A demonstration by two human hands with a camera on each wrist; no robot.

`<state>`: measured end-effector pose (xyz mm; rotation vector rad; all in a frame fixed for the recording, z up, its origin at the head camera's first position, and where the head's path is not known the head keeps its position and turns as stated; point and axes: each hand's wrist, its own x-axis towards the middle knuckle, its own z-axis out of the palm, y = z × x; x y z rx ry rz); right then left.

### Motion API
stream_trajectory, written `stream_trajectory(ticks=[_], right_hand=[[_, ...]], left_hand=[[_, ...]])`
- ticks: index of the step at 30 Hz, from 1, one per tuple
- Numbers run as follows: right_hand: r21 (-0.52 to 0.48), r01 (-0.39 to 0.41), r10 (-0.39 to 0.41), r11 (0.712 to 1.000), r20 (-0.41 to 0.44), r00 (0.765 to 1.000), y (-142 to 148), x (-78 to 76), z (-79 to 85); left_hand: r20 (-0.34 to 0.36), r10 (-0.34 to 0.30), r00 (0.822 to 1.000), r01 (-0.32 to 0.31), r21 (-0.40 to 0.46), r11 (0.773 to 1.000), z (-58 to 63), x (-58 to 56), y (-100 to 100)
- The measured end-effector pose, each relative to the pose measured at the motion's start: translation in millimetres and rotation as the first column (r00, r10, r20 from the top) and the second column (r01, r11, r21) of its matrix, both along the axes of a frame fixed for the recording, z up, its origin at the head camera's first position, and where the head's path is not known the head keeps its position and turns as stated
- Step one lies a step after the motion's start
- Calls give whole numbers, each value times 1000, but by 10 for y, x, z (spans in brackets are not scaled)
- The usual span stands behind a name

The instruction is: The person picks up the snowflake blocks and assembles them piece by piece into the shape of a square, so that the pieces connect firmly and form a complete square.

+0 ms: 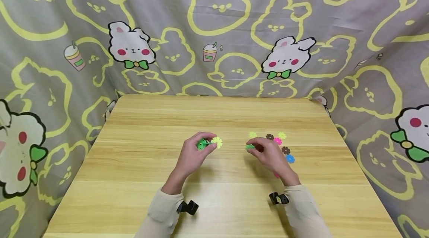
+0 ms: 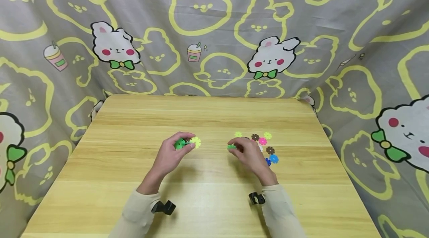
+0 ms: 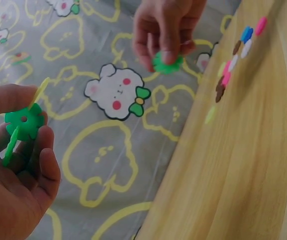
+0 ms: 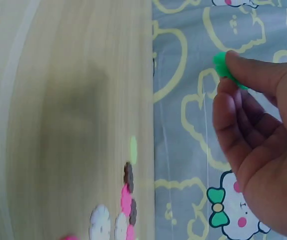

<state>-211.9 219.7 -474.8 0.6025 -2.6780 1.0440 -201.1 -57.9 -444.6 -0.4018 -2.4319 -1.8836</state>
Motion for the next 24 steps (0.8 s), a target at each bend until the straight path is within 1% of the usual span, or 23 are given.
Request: stream_trajectory(ticks=[4,11,18,24], right_hand=[[-54,-37,35,998,-34,999,-99,-5,49],[-135,-79,68,988,-85,994,-265,32,216],[-132,-113,101,985,-91,991,-386,79,340],[-145,-146,132,979,-105,986,-456,94,390]], left_hand=[[1,4,1000,-4,-3,1000,2,-2,6],[2,9,1000,-9,0,1000,9,1,17],[-9,6,1000,-6,-3,1000,16,-1,14],[-5,11,1000,-11,-3,1000,25,4,11]])
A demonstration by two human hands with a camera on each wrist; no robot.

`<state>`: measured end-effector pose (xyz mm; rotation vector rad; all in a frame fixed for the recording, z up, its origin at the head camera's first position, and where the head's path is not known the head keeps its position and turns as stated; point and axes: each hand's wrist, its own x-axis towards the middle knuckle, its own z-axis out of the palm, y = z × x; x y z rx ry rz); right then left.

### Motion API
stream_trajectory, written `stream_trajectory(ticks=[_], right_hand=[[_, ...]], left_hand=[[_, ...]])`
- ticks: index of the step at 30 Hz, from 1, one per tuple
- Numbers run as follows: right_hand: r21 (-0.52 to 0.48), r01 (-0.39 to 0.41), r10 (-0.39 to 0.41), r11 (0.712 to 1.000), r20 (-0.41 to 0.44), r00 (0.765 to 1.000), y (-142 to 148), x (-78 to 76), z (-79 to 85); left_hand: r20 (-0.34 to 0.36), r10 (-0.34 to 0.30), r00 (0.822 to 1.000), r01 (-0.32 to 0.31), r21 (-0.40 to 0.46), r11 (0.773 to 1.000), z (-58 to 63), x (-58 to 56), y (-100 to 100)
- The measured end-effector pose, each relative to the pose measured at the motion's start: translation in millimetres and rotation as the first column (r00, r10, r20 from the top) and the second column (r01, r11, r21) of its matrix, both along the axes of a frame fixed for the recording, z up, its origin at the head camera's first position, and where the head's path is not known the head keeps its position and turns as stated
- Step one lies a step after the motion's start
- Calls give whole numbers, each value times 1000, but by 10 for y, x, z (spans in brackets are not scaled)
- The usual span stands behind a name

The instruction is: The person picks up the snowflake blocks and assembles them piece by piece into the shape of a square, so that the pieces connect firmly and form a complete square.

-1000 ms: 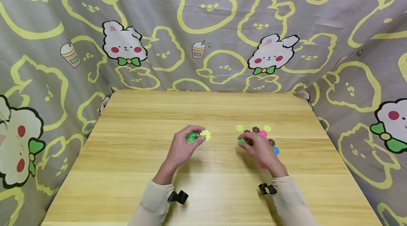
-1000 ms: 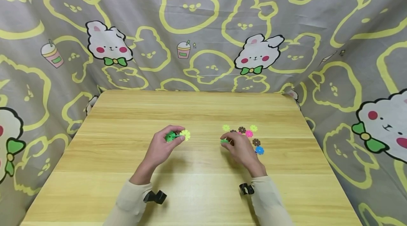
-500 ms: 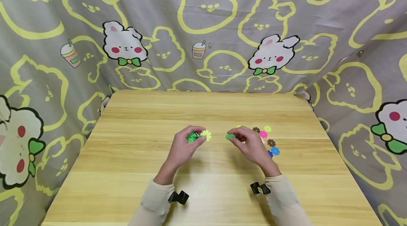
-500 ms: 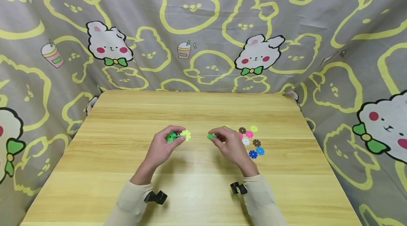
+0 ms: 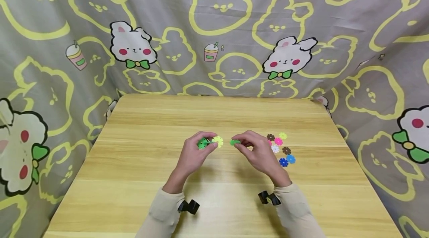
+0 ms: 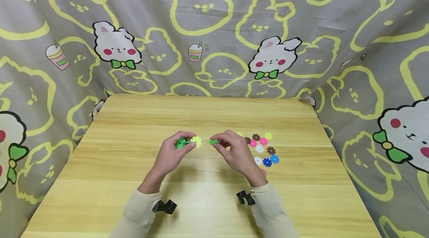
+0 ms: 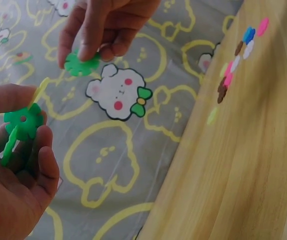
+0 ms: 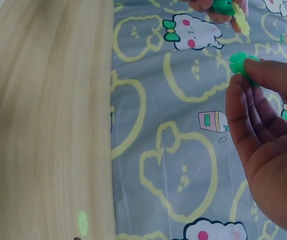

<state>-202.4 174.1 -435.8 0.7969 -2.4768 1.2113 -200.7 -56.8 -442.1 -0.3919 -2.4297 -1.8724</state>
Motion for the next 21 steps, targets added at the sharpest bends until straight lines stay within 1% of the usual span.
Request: stream_trajectory(ticks=[4,13,21], right_hand=[[1,-15,15,1000,-15,1000,-40,-2,15],[17,-24,25,1000,-40,999,-99,6,38],[17,-36,37,999,-77,996,-130,-10,46]], left_hand=[[7,-7,1000,7,1,1000,5,2,0],[-4,-19,1000,19,2,1000,-4,-9,18],[-2,-12,1000,12,-18,1000,-28,-17,34]])
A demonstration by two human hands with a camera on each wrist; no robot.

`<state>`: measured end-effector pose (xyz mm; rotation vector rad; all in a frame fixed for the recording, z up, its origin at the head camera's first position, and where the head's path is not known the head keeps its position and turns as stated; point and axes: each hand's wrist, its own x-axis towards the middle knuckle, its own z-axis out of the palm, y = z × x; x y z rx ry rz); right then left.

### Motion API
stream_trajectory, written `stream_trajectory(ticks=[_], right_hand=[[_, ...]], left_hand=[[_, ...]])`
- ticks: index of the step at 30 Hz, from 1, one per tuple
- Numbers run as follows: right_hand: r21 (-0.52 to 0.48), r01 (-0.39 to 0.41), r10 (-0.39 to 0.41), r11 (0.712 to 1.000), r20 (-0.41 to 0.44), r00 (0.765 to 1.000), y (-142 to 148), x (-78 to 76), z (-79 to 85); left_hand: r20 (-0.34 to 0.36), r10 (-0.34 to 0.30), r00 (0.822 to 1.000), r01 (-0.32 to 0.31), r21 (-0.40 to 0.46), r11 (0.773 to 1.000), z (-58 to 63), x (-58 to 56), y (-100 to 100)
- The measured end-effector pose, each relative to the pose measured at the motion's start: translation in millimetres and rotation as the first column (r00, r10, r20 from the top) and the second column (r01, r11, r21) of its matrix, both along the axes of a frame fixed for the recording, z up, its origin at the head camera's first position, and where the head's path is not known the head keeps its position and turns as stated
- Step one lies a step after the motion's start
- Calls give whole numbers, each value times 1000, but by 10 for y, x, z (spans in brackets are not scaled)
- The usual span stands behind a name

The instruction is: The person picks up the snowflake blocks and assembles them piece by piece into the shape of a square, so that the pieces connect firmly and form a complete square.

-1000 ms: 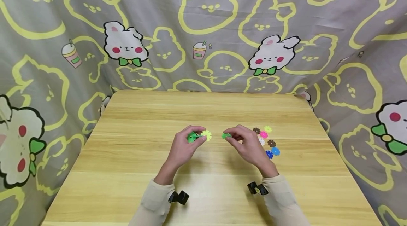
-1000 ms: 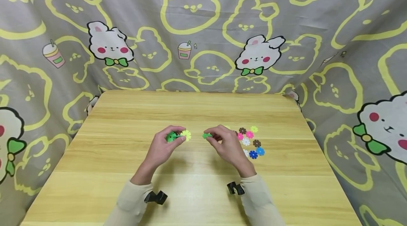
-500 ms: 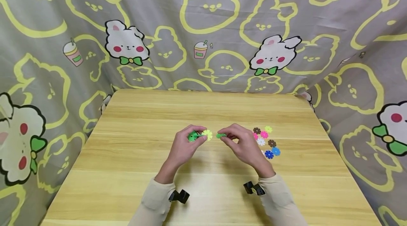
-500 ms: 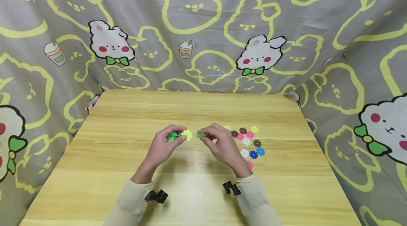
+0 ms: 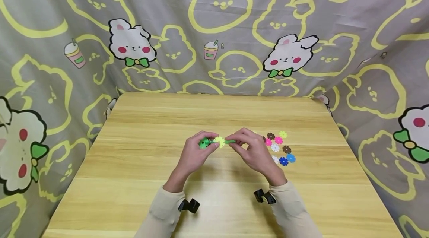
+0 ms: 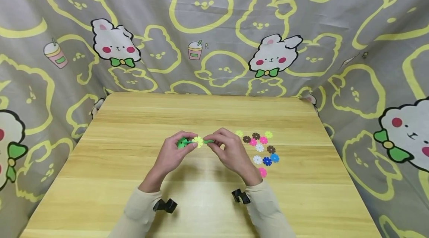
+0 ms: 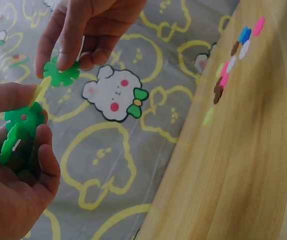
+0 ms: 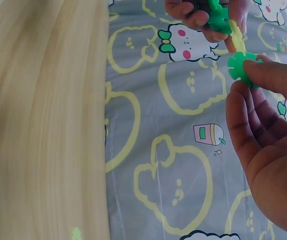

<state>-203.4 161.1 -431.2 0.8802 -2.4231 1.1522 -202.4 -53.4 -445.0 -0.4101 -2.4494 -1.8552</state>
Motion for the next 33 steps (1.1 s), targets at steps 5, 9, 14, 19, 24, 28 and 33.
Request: stream_trajectory(ticks=[5,9,14,19,24,28,33], right_hand=[[10,7,-7,1000,-21,1000,-20,2,5],[5,22,-21,1000,-37,999,-38,4,11],[-26,27,-28,999,-46,999,-48,5,12],[-44,21,-24,999,-76,997,-53,1,-2],[-65,21,-29,998,-127,991,-60,-3,-32],[-66,31,-42,997,-165,985,-52,-3,-50],[-85,27,-45,996,-219,975,-48,0,-71]], left_hand=[[-2,-2,1000,2,-8,1000,2,-3,9],[-2,6,1000,-6,-14,1000,7,0,11],[-5,4,1000,-4,-3,1000,23,2,10],[-4,0,1000,0,-2,1000,33,1,18],[-4,-6,1000,6,1,1000,33,11,34],[-26,-33,999,33,3,999,30,21,49],[-35,-58,998,58,5,998,38,29,60]])
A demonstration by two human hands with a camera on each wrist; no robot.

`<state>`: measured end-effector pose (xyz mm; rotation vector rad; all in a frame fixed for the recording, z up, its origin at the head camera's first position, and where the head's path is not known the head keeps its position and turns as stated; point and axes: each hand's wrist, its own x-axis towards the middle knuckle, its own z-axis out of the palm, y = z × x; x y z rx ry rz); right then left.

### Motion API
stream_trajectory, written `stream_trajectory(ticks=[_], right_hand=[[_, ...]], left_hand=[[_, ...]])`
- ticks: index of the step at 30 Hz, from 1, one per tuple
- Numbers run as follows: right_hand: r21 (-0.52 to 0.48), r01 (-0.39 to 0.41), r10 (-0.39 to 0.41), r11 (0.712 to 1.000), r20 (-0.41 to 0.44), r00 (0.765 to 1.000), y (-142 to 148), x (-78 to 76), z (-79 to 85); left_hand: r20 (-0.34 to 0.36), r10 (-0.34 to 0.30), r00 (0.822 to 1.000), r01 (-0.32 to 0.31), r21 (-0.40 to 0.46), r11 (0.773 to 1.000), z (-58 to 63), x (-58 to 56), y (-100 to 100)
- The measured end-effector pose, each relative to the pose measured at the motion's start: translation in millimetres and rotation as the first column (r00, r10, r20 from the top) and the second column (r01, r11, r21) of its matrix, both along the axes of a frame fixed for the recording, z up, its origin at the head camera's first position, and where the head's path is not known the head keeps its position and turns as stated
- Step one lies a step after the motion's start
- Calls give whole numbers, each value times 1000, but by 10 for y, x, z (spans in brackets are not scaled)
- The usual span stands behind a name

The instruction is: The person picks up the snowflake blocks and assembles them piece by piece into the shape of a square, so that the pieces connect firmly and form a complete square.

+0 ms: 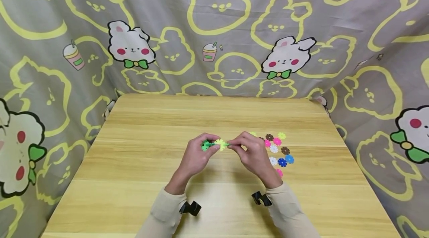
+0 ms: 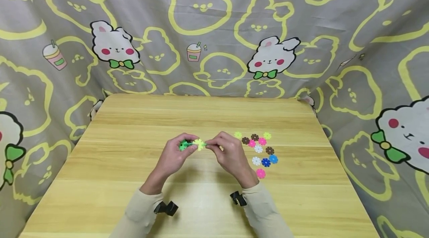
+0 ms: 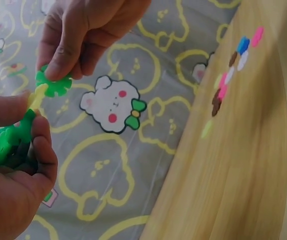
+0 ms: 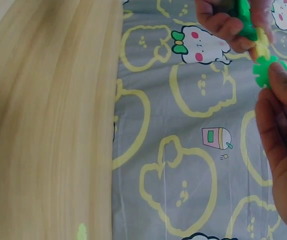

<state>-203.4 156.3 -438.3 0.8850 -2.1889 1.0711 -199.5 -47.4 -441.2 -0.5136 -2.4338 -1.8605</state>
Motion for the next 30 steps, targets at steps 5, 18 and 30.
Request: stream_trajectory(ticks=[5,18,30], right_hand=[[-44,2,-5,999,-61,998,-24,7,-42],[-85,-13,5,996,-93,996,-88,26,-68],[-76,18,-23,997,-56,998,-72,33,-65]], left_hand=[[44,-6,999,6,7,1000,21,8,0],[111,-21,994,22,-12,1000,191,79,10],[113,-64,992,66,-14,998,22,-2,-64]])
